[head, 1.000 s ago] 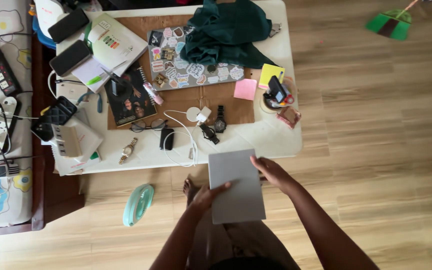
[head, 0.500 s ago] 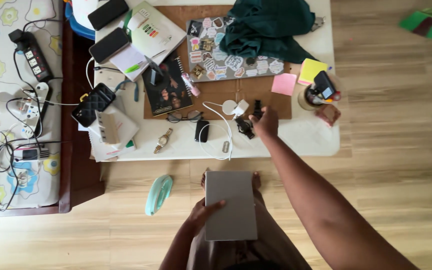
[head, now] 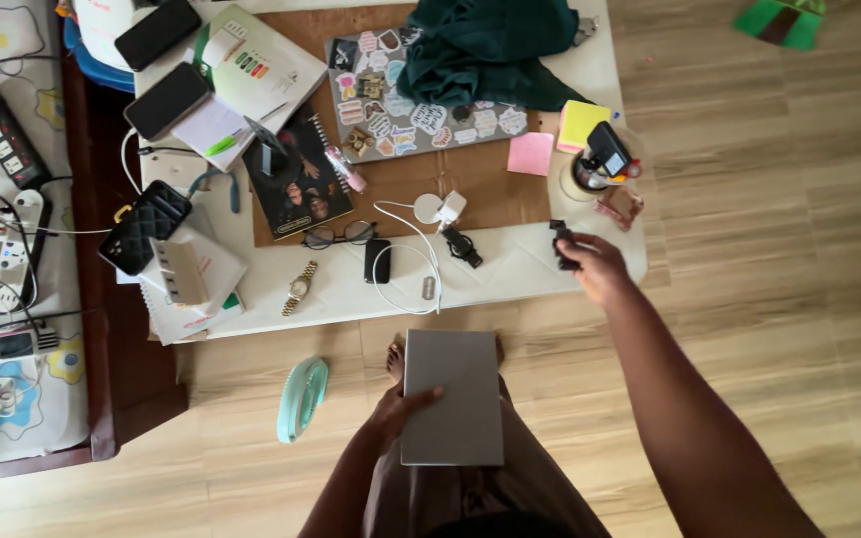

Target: The person organizes cables and plugs a small white device into a power strip on the floor. They then move to a nearby table and pick up a gray rectangular object.

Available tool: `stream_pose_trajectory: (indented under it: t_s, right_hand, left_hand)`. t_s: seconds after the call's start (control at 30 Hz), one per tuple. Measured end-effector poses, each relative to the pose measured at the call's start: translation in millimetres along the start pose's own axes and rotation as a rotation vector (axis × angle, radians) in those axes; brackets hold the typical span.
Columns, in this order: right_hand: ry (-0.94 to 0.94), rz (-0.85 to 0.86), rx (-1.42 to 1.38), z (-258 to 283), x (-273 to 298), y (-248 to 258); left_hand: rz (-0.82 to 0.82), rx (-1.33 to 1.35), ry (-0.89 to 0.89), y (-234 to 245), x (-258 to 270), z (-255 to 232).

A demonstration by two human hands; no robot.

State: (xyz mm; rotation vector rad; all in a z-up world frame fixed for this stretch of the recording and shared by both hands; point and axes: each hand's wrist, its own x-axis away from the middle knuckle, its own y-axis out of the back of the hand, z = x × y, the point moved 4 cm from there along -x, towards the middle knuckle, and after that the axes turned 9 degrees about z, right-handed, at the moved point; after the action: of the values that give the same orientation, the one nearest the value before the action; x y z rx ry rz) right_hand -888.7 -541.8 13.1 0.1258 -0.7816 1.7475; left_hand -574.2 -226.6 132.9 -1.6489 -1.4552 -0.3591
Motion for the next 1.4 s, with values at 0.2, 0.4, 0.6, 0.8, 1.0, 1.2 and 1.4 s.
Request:
stream_pose_trajectory:
  t_s: [0.2,0.4,0.6,0.8,1.0,1.2,1.4]
  right_hand:
    - [0.105,0.009,0.128,-1,-27,55]
    - [0.124,-0.234,0.647,6,-18,43]
    - [0.314,-0.383,0.960,16,-19,40]
    - [0.778,-0.360,1.330,39,1,16]
    - [0.232,-0.362,1.323,71,34,-19]
    - [0.686,-0.208,1.749,60,24,-52]
    - [0.652,-0.057,1.893,35,33,-70]
  left_hand:
    - [-0.041,-0.139,0.083,-11,-2,-5]
    - [-0.091,-0.214,0.107,-22,1,-12]
    - [-0.137,-0.262,0.140,-23,-6,-5]
    - [-0.103,-0.216,0.086,-25,-26,0]
    - [-0.032,-0.157,0.031,-42,-29,-9]
    - [-0.041,-0.187,0.034,-46,-25,-10]
    - [-0.087,-0.195,0.077,-41,-20,-5]
